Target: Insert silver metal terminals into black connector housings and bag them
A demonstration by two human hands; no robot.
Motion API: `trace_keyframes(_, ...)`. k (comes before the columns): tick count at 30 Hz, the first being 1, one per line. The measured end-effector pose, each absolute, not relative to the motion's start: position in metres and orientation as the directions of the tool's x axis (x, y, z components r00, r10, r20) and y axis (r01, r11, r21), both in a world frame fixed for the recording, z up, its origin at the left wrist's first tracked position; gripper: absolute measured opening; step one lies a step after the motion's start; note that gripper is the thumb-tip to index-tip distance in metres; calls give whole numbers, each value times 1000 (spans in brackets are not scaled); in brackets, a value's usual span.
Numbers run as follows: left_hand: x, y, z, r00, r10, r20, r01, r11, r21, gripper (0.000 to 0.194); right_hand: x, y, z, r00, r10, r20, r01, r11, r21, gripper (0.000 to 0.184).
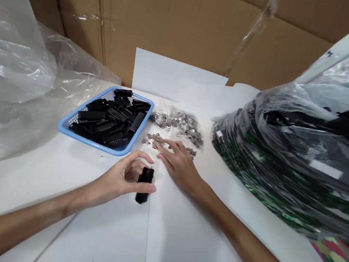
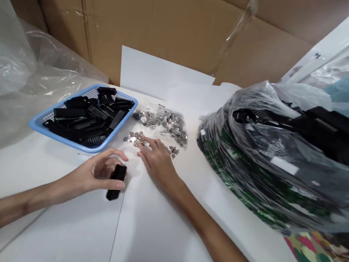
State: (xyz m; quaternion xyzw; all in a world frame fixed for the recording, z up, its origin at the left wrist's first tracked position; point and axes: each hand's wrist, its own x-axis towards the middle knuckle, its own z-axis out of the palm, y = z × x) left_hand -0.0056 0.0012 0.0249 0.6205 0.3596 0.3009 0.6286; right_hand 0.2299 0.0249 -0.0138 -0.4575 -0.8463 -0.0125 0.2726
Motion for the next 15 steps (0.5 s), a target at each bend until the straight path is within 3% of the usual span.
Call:
trace_keyframes(4, -4, 1, 30, 562, 824, -67, 140, -15, 990, 32, 228, 24, -17, -371, 745, 555, 765, 584, -271, 28)
trace_keyframes(8, -3, 3, 34, 590, 799, -119, 155, 33, 987, 40, 231, 24, -13, -335, 758, 559, 776, 559, -292, 24)
trace_keyframes(12, -5, 5, 31, 604, 785, -137, 167, 44, 985, 30, 236, 21, -11, -432, 758, 488, 743, 606, -284, 24)
trace_keyframes(15, -6, 4, 28, 621, 775, -115, 144, 32, 989, 41, 236, 21, -13, -441, 757, 482, 744, 609, -276, 24)
